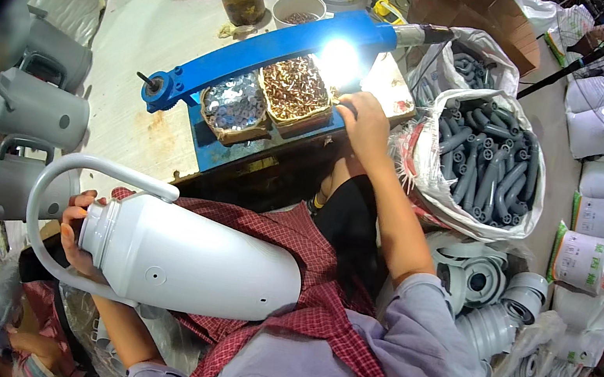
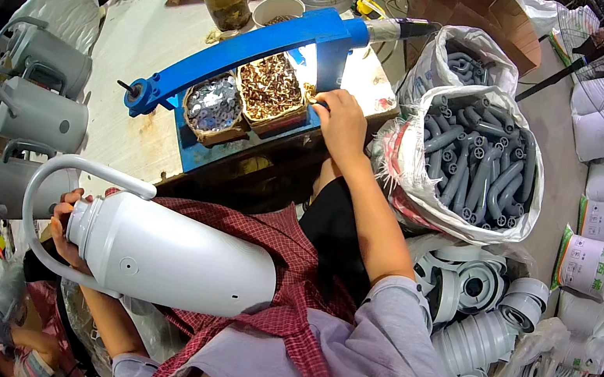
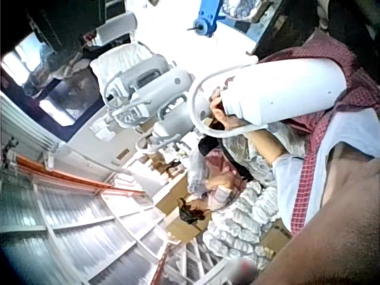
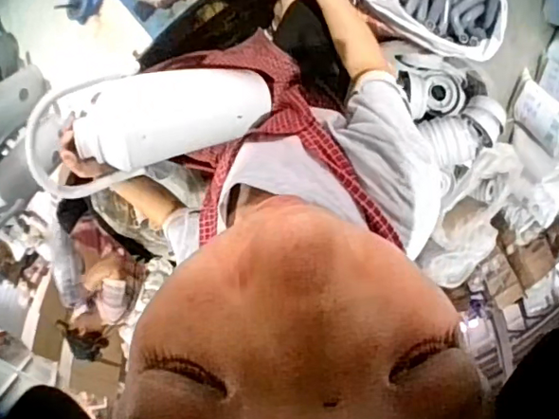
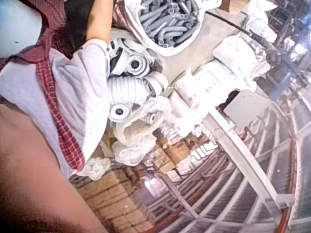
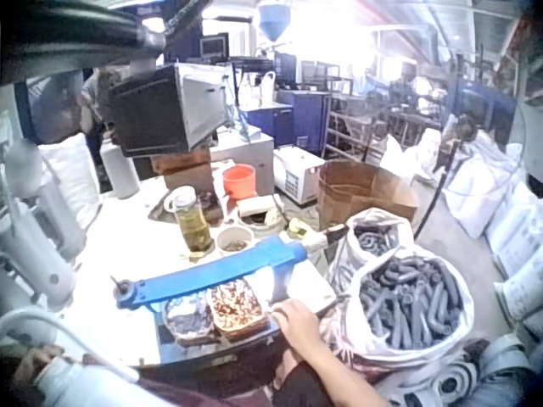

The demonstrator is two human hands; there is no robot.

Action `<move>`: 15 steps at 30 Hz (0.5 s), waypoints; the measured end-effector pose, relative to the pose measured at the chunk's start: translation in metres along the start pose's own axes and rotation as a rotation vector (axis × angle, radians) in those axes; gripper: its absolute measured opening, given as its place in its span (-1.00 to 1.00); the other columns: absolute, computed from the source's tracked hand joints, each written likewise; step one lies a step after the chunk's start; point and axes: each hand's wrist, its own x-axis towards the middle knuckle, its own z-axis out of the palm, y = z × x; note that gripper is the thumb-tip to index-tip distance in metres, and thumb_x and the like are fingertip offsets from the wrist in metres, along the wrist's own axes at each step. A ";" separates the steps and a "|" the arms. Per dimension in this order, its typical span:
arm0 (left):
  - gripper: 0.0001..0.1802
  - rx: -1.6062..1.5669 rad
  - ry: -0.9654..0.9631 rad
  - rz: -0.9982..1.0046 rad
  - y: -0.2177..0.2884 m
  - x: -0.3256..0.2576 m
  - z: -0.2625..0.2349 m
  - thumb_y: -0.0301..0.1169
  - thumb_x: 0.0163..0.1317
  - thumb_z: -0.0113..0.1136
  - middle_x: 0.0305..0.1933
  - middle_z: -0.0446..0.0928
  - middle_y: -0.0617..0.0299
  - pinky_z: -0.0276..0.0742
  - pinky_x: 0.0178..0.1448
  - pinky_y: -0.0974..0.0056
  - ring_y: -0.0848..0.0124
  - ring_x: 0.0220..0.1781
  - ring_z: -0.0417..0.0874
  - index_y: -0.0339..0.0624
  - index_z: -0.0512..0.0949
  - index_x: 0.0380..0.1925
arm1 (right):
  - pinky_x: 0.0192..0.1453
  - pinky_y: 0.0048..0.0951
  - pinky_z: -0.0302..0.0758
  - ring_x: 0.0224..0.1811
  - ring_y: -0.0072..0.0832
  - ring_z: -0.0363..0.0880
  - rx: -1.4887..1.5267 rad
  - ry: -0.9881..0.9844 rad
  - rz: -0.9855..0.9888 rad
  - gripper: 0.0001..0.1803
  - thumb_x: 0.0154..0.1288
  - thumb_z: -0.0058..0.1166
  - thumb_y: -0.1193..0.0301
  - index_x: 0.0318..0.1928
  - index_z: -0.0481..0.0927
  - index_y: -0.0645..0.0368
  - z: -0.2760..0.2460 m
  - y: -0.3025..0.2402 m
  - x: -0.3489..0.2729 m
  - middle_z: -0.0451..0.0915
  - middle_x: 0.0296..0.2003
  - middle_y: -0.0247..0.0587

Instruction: The person assembles white electric kettles by hand. They pick up a kettle body, insert a small metal component into the base, and then attach a grey handle. The completed kettles are placed on a nearby table.

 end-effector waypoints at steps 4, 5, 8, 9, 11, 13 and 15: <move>-0.61 -0.014 0.005 -0.025 0.001 0.004 0.014 -0.07 0.36 -0.14 -0.05 0.46 0.05 0.34 0.21 0.08 0.21 0.06 0.44 -0.18 0.47 -0.25 | -0.12 -0.25 0.45 -0.20 -0.21 0.51 -0.111 -0.031 -0.012 -0.81 0.06 0.25 0.42 -0.28 0.57 0.11 0.006 -0.007 0.001 0.53 -0.32 -0.23; -0.61 -0.001 -0.008 -0.030 0.000 0.004 0.009 -0.07 0.37 -0.14 -0.04 0.45 0.05 0.35 0.21 0.08 0.21 0.06 0.44 -0.17 0.47 -0.25 | -0.13 -0.24 0.44 -0.21 -0.22 0.51 -0.130 -0.050 -0.027 -0.82 0.06 0.24 0.42 -0.29 0.57 0.11 0.005 -0.006 0.002 0.53 -0.33 -0.23; -0.62 0.007 -0.002 -0.051 -0.002 0.002 -0.005 -0.07 0.37 -0.15 -0.04 0.44 0.06 0.36 0.21 0.07 0.21 0.06 0.44 -0.15 0.47 -0.26 | -0.17 -0.26 0.46 -0.25 -0.25 0.50 -0.158 -0.053 -0.089 -0.84 0.06 0.25 0.41 -0.33 0.55 0.09 0.005 0.002 0.003 0.49 -0.34 -0.28; -0.62 -0.012 0.029 -0.061 -0.001 -0.001 -0.004 -0.07 0.37 -0.16 -0.03 0.44 0.06 0.36 0.21 0.05 0.20 0.06 0.45 -0.14 0.47 -0.26 | -0.19 -0.27 0.46 -0.27 -0.27 0.50 -0.166 -0.047 -0.115 -0.84 0.06 0.25 0.41 -0.35 0.54 0.09 0.004 0.005 0.004 0.48 -0.34 -0.30; -0.62 -0.056 0.084 -0.080 -0.001 -0.005 -0.004 -0.07 0.38 -0.16 -0.03 0.44 0.06 0.36 0.21 0.03 0.19 0.06 0.45 -0.13 0.47 -0.26 | -0.19 -0.30 0.47 -0.25 -0.28 0.52 -0.118 -0.039 -0.147 -0.84 0.09 0.22 0.47 -0.29 0.55 0.10 0.001 0.007 0.004 0.51 -0.35 -0.28; -0.62 -0.106 0.129 -0.097 -0.003 -0.008 -0.006 -0.07 0.38 -0.17 -0.04 0.44 0.07 0.37 0.21 0.02 0.19 0.06 0.44 -0.12 0.47 -0.26 | -0.20 -0.33 0.48 -0.27 -0.29 0.53 -0.077 -0.024 -0.145 -0.84 0.10 0.19 0.50 -0.26 0.55 0.11 -0.001 0.005 0.007 0.53 -0.35 -0.26; -0.63 -0.081 0.093 -0.074 -0.005 -0.008 -0.014 -0.07 0.41 -0.18 0.00 0.45 0.10 0.44 0.15 0.05 0.20 0.00 0.50 -0.10 0.47 -0.26 | -0.19 -0.35 0.48 -0.29 -0.31 0.53 0.032 -0.052 0.031 -0.81 0.11 0.17 0.54 -0.22 0.58 0.12 -0.004 -0.001 0.006 0.54 -0.37 -0.24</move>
